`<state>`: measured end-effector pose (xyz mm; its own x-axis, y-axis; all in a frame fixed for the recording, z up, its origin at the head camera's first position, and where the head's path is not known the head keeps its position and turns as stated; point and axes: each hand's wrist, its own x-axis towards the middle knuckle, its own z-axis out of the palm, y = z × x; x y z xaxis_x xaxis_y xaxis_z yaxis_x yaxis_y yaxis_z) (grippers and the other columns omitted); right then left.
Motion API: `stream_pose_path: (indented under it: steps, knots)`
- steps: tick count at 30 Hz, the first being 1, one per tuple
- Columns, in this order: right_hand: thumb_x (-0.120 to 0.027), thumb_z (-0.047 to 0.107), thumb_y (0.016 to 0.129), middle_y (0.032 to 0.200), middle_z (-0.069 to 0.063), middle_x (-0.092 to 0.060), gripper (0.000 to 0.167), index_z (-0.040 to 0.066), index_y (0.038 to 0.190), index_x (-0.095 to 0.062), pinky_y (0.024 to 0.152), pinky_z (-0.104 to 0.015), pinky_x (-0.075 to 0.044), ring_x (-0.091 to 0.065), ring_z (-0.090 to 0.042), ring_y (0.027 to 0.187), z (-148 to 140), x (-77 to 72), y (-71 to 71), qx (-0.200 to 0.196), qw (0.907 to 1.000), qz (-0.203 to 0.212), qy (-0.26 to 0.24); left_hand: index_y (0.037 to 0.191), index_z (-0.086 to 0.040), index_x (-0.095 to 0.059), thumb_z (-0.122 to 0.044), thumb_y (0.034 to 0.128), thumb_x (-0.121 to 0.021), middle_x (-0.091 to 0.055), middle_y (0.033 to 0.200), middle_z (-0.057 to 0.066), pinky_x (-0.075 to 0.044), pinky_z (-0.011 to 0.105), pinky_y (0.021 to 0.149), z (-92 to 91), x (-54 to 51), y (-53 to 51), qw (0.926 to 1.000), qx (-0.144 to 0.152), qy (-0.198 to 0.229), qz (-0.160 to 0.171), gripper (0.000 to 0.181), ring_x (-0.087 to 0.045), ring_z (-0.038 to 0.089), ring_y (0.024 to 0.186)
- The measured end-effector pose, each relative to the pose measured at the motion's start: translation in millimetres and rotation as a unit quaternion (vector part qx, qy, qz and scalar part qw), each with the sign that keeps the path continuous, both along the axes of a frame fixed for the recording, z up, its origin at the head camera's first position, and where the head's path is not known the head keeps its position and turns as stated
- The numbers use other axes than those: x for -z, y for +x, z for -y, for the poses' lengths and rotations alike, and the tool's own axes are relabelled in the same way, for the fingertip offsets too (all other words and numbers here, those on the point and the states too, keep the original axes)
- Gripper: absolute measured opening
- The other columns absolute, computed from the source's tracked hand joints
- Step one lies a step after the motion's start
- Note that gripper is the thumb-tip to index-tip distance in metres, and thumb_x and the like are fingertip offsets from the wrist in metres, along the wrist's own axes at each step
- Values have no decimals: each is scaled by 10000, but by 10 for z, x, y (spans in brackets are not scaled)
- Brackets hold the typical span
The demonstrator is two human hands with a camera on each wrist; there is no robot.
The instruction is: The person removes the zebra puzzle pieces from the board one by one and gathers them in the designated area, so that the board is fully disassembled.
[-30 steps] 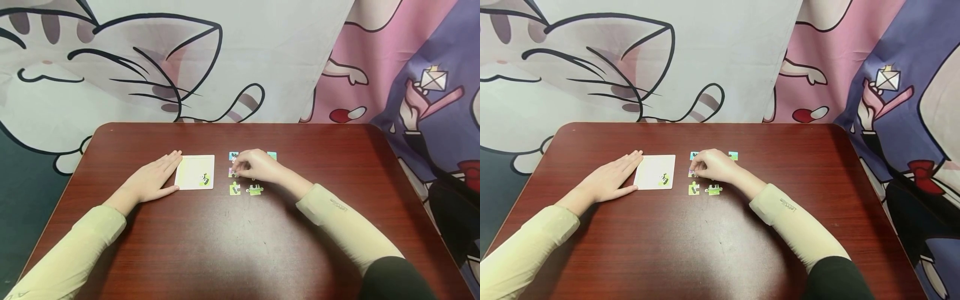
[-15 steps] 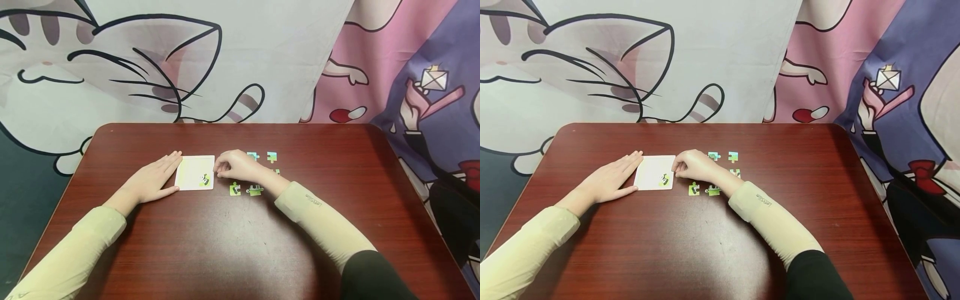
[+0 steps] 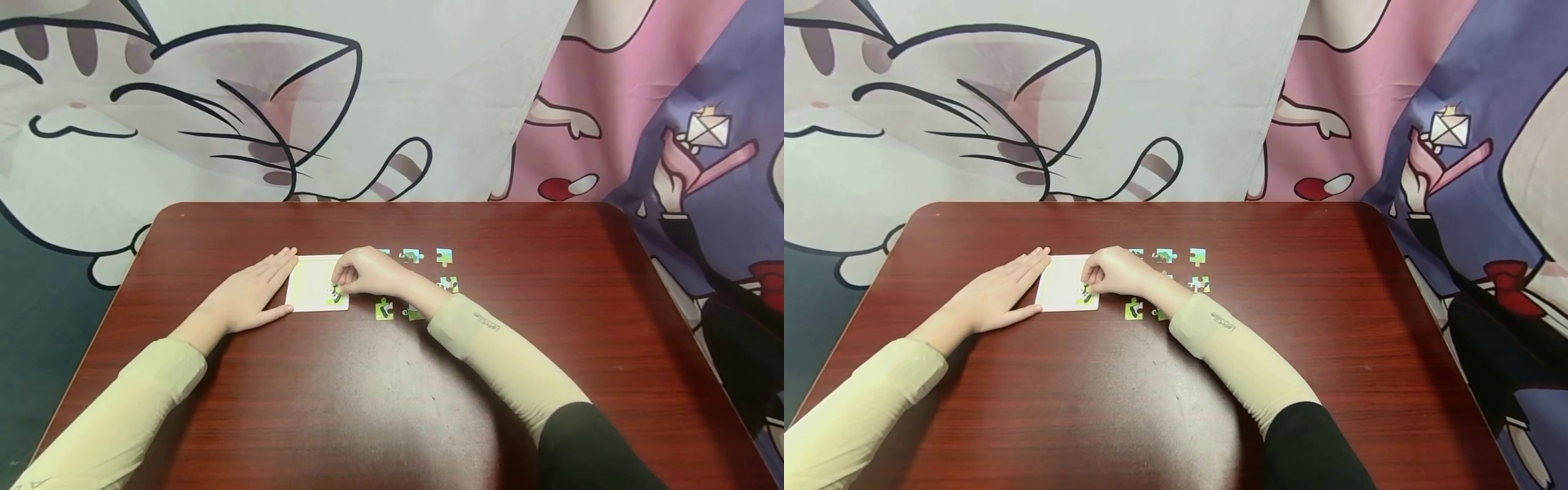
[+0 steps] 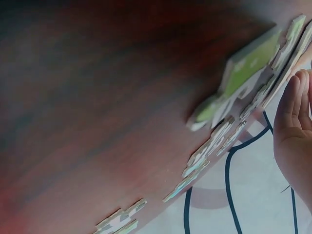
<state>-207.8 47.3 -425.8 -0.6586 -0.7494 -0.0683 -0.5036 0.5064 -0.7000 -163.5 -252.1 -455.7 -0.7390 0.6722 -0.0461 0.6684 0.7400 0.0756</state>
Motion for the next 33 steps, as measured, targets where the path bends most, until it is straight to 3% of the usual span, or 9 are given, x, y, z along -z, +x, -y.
stream_pose_path:
  steps: [19,33]
  knots:
    - [-882,187,880,1021,-37,-712,249,87,1085,-782,854,-179,-524,-648,-124,936,143,41,-5,-374,9947,-586,753,1649,58,-261,-469,1016,-639,-260,1744,231,-233,428,1361,8,12,-4,10000,5,-17,-25,907,-293,397,1618]
    - [-859,151,881,1048,-42,-675,206,82,1056,-774,860,-183,-512,-624,-126,941,145,26,20,-629,9926,-773,700,1647,57,-273,-466,1013,-643,-276,1737,236,-312,503,1319,11,10,-6,10000,42,-12,-87,900,-308,398,1611]
